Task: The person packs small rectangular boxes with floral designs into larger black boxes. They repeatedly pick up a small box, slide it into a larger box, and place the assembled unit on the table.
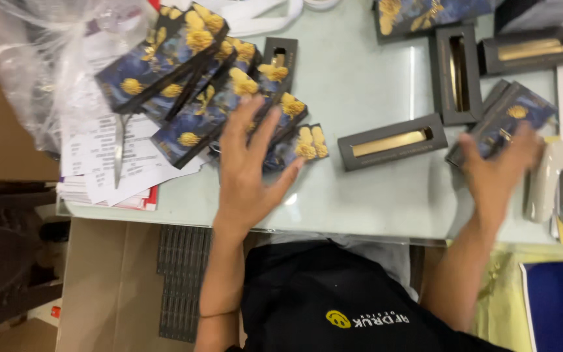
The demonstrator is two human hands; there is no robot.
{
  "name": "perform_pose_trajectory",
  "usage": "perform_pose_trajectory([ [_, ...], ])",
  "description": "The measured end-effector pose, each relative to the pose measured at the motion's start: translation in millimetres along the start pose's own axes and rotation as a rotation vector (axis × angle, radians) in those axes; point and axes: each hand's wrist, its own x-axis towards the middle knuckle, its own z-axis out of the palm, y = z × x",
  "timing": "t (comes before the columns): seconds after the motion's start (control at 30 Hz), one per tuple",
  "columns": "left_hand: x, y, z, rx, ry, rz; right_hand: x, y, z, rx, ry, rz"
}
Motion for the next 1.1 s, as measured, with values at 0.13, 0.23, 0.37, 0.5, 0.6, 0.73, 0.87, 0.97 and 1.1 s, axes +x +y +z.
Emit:
perform_pose_trajectory([
  [0.13, -34, 15, 56, -0.334, -0.056, -0.005, 3, 10, 13, -0.138, 0.032, -0.093],
  [0.23, -66, 18, 105, -0.691, -0.159, -0.092, 0, -2, 10, -0.095, 0.070, 0.046],
  [0.37, -83, 12, 133, -0.795, -0.291, -0.441, -4, 7, 7, 0.005, 0.186, -0.023],
  [0.5, -85, 7, 137, -0.800, -0.289, -0.447, -7, 2, 5, 0.021, 0.114, -0.026],
  [0.6, -85, 12, 131, -0.699, -0.342, -0.437, -5, 4, 9, -0.127, 0.154, -0.092],
  [0.73, -92, 12, 136, -0.581, -0.331, -0.372, -6, 9, 6, -0.083, 0.135, 0.015],
  [0.87, -91, 13, 132, -0.628, -0.301, -0.365, -28, -20, -12, 0.064, 0.285, -0.120],
  [0.97, -88, 16, 127, -0.796, -0.255, -0.470, -59, -59, -33, 0.216, 0.265, -0.216],
  [1.1, -69, 31, 105, -0.980, -0.109, -0.360, -94, -90, -31, 0.403, -0.101, -0.492],
])
